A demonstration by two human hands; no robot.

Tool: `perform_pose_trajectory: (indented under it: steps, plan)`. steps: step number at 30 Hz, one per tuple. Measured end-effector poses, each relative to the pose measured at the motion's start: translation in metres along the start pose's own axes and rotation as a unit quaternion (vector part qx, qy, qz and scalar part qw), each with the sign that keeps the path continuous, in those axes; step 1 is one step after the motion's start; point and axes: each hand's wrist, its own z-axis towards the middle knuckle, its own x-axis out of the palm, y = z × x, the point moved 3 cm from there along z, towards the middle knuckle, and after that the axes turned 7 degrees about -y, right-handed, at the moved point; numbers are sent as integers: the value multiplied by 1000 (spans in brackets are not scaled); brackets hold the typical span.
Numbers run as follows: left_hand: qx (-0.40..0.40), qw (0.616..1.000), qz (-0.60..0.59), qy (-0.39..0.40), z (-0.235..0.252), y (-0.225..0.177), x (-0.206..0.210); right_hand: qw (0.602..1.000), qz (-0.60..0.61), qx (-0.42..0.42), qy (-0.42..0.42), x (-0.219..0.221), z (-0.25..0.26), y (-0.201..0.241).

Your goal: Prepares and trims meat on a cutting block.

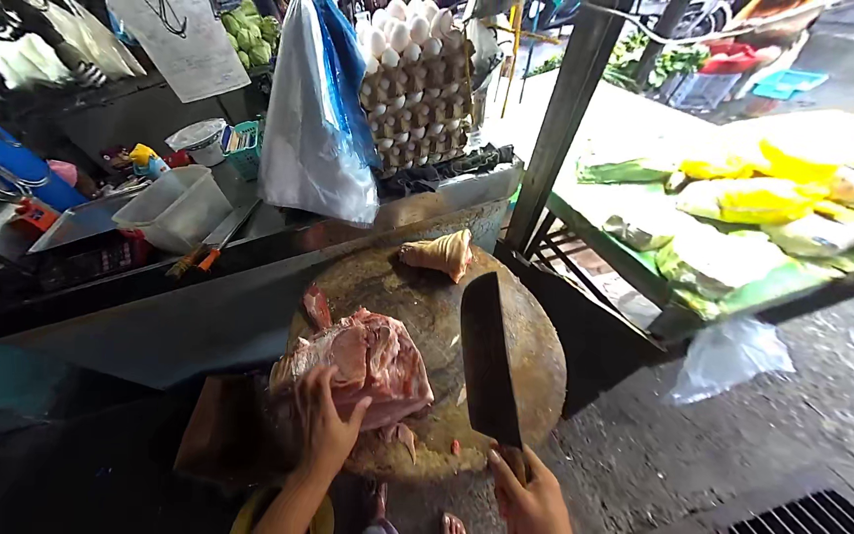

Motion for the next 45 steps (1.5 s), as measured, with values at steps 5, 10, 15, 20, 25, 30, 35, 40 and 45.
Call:
perform_pose_trajectory:
  steps: [5, 10, 15, 20, 25, 30, 35, 40, 45]
  plan:
    - [-55, 962, 142, 228, 57, -5, 25, 998, 19, -14, 64, 20, -9, 2]
    - [-55, 951, 87, 290, 103, 24, 5, 993, -17, -31, 113, 23, -17, -9]
    - [-102, 940, -89, 312, 78, 109, -8, 990, -47, -25, 131, 14, -18, -18]
    - [-295, 857, -265, 328, 44, 139, -10, 988, -74, -17, 134, 7, -14, -26]
    - [-218, 913, -173, 300, 32, 133, -11, 988, -51, 15, 142, 16, -15, -20]
    - [-257, 925, -94, 262, 4, 106, -23, 985, -52, 28, 164, 20, 3, -24]
    - [-279, 930, -26, 238, -11, 92, -28, 985, -43, 58, 156, 19, 22, -24]
    - [-251, 916, 40, 312, 0, 89, -29, 994, -78, -3, 83, -8, 9, -37]
    - [-226, 953, -25, 200, -11, 79, -14, 988, -148, 3, 39, -48, -3, -65]
